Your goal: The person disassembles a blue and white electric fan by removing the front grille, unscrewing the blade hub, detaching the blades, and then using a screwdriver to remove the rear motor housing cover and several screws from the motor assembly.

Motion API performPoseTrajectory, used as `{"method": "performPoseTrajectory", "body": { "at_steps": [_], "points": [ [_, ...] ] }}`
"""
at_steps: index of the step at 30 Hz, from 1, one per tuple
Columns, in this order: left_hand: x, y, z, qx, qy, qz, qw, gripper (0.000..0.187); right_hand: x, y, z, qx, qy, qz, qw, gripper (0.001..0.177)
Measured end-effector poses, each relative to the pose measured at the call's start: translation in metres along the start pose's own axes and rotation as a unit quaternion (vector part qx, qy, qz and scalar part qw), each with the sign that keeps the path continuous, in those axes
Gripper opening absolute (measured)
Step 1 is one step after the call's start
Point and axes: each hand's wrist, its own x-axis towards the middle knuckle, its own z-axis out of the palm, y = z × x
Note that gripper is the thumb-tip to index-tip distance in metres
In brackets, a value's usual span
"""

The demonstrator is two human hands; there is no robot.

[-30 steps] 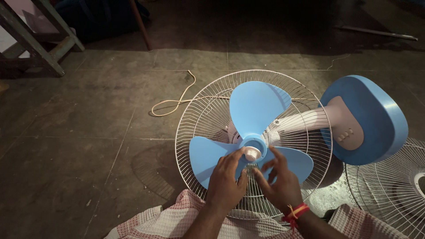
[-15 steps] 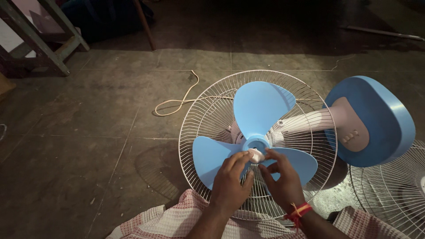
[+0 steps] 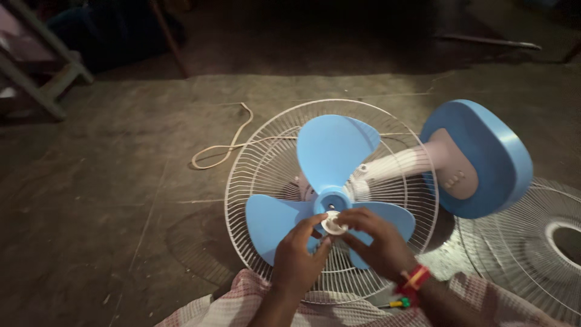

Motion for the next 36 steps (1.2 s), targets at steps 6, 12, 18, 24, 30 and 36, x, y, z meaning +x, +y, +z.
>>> {"method": "performPoseTrajectory", "body": {
  "at_steps": [6, 12, 18, 24, 30, 36],
  "points": [
    [0.002, -0.002, 0.007, -0.016, 0.000, 0.029, 0.999, 0.045, 0.015, 0.054, -0.111, -0.123, 0.065, -0.016, 0.990, 0.025],
    [0.005, -0.012, 0.011, -0.028, 0.033, -0.001, 0.999, 0.032, -0.051, 0.164, -0.244, -0.280, 0.272, 0.110, 0.914, 0.013],
    [0.007, -0.017, 0.012, -0.003, 0.022, -0.020, 1.000, 0.024, -0.167, 0.257, -0.246, -0.383, 0.173, 0.454, 0.786, 0.027],
    [0.007, -0.017, 0.013, -0.007, 0.008, -0.055, 0.998, 0.023, -0.169, 0.256, -0.240, -0.171, 0.161, 0.594, 0.769, 0.052],
    [0.005, -0.017, 0.011, -0.008, 0.018, -0.042, 0.999, 0.024, -0.159, 0.239, -0.240, -0.256, 0.096, 0.594, 0.757, 0.059],
    [0.007, -0.016, 0.009, -0.002, 0.012, -0.048, 0.999, 0.024, -0.153, 0.246, -0.242, -0.296, 0.047, 0.571, 0.764, 0.059]
  ]
}}
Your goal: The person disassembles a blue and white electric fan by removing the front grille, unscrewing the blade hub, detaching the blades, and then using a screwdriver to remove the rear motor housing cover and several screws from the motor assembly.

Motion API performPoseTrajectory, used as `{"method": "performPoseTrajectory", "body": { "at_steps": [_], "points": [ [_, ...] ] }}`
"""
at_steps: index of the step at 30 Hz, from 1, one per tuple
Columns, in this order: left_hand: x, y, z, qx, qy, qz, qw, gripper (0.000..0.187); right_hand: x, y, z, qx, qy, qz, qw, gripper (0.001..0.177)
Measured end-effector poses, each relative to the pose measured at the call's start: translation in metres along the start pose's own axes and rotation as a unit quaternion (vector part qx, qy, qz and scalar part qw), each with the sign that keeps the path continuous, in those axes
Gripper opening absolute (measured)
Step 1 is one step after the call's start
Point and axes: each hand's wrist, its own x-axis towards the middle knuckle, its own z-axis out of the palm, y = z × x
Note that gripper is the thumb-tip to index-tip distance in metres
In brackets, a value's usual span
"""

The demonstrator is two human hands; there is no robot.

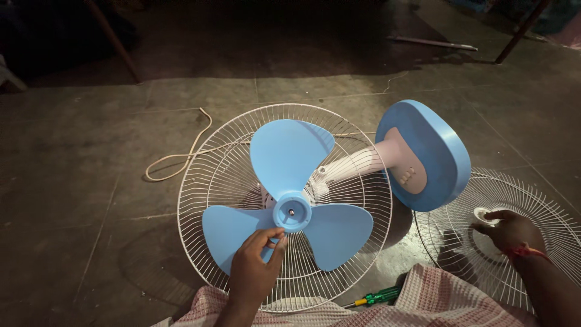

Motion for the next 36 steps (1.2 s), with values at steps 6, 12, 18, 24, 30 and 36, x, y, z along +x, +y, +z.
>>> {"method": "performPoseTrajectory", "body": {
  "at_steps": [6, 12, 18, 24, 30, 36],
  "points": [
    [-0.001, 0.001, -0.002, 0.030, 0.033, -0.003, 0.999, 0.023, -0.003, 0.000, 0.000, 0.166, 0.092, 0.002, 0.982, 0.041],
    [0.002, -0.006, -0.008, 0.115, 0.178, 0.041, 0.976, 0.029, 0.013, -0.029, -0.021, 0.291, 0.306, -0.205, 0.883, 0.027],
    [0.004, -0.012, -0.012, 0.069, 0.224, -0.017, 0.972, 0.047, -0.080, -0.143, -0.059, 0.346, 0.153, -0.332, 0.864, 0.029],
    [0.016, -0.021, -0.032, 0.243, 0.162, 0.105, 0.951, 0.068, -0.213, -0.275, -0.017, 0.202, -0.010, -0.434, 0.878, 0.060],
    [0.017, -0.027, -0.036, 0.244, 0.188, -0.016, 0.951, 0.079, -0.235, -0.320, 0.008, 0.164, -0.076, -0.397, 0.900, 0.071],
    [0.013, -0.028, -0.022, 0.181, 0.243, -0.101, 0.948, 0.104, -0.231, -0.317, 0.028, 0.089, -0.012, -0.426, 0.900, 0.062]
  ]
}}
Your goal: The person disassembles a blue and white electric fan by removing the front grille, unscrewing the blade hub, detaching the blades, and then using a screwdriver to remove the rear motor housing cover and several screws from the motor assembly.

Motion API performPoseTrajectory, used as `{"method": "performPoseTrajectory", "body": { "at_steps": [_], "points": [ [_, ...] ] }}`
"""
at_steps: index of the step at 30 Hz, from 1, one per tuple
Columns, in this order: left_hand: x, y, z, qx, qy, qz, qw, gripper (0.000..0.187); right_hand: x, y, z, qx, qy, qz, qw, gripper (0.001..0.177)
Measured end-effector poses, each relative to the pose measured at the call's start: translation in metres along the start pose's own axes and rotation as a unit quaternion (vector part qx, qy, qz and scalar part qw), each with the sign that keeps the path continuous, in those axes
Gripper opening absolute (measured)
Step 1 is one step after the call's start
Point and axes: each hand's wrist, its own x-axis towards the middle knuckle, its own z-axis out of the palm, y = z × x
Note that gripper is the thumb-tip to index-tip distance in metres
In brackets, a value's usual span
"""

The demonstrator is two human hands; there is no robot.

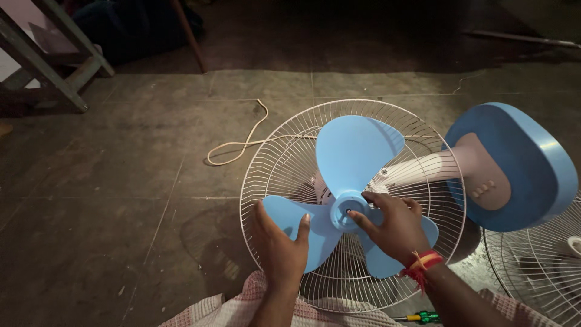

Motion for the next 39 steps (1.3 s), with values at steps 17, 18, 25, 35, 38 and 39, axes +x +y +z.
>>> {"method": "performPoseTrajectory", "body": {
  "at_steps": [17, 18, 25, 35, 38, 39],
  "points": [
    [0.006, -0.002, -0.004, -0.049, 0.058, -0.016, 0.997, 0.076, 0.006, -0.009, -0.009, -0.013, -0.107, 0.062, 0.992, 0.062],
    [0.006, -0.002, -0.004, -0.054, 0.061, -0.012, 0.997, 0.075, 0.007, -0.011, -0.011, -0.016, -0.109, 0.061, 0.992, 0.064],
    [0.012, -0.004, -0.003, -0.061, 0.017, -0.115, 0.991, 0.058, 0.005, -0.017, -0.015, -0.030, -0.139, 0.085, 0.986, 0.059],
    [0.008, -0.001, -0.008, 0.022, -0.031, -0.114, 0.993, 0.074, 0.018, -0.024, -0.021, 0.020, -0.174, 0.075, 0.982, 0.053],
    [0.007, -0.002, -0.007, 0.000, -0.039, -0.147, 0.988, 0.072, 0.019, -0.030, -0.024, -0.010, -0.174, 0.081, 0.981, 0.050],
    [0.005, -0.002, -0.006, -0.004, -0.051, -0.163, 0.985, 0.071, 0.020, -0.032, -0.025, -0.020, -0.178, 0.081, 0.980, 0.051]
  ]
}}
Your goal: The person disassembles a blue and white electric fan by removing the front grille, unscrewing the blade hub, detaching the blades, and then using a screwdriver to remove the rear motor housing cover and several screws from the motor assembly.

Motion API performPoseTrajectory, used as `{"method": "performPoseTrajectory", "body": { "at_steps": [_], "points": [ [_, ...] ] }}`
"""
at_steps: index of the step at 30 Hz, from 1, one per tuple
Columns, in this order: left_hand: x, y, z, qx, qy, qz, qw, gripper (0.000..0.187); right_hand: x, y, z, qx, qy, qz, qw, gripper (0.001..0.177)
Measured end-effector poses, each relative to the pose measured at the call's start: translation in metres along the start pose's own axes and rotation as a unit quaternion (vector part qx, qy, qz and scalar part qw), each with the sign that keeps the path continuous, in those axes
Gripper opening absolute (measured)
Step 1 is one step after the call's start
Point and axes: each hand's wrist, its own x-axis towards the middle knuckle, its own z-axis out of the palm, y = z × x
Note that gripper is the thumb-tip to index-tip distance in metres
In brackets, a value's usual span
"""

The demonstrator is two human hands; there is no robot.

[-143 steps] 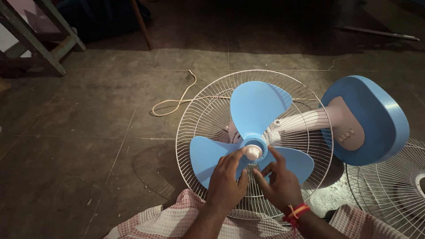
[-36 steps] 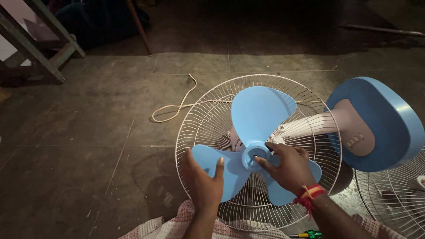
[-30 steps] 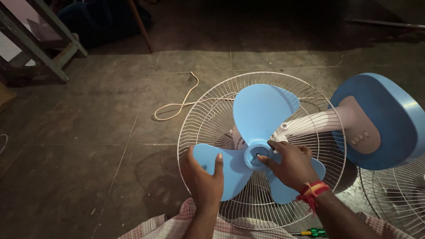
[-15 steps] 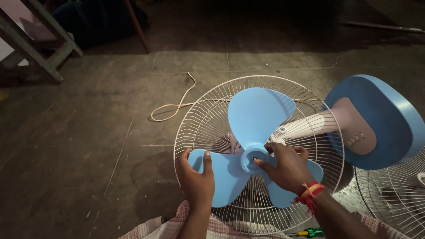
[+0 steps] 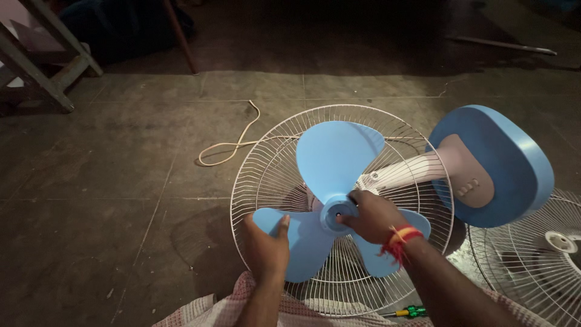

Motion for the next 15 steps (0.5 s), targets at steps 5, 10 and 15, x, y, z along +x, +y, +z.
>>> {"method": "performPoseTrajectory", "body": {
  "at_steps": [5, 10, 15],
  "points": [
    [-0.004, -0.001, 0.000, 0.029, -0.023, -0.037, 0.999, 0.071, 0.001, -0.011, -0.001, -0.007, -0.020, 0.022, 1.000, 0.049],
    [-0.012, -0.005, -0.004, 0.040, -0.074, -0.148, 0.985, 0.075, 0.001, -0.019, 0.005, -0.112, -0.005, -0.016, 0.994, 0.054],
    [-0.026, -0.008, -0.002, 0.051, -0.091, -0.196, 0.975, 0.080, 0.002, -0.026, 0.001, -0.168, -0.021, -0.026, 0.985, 0.060]
  ]
}}
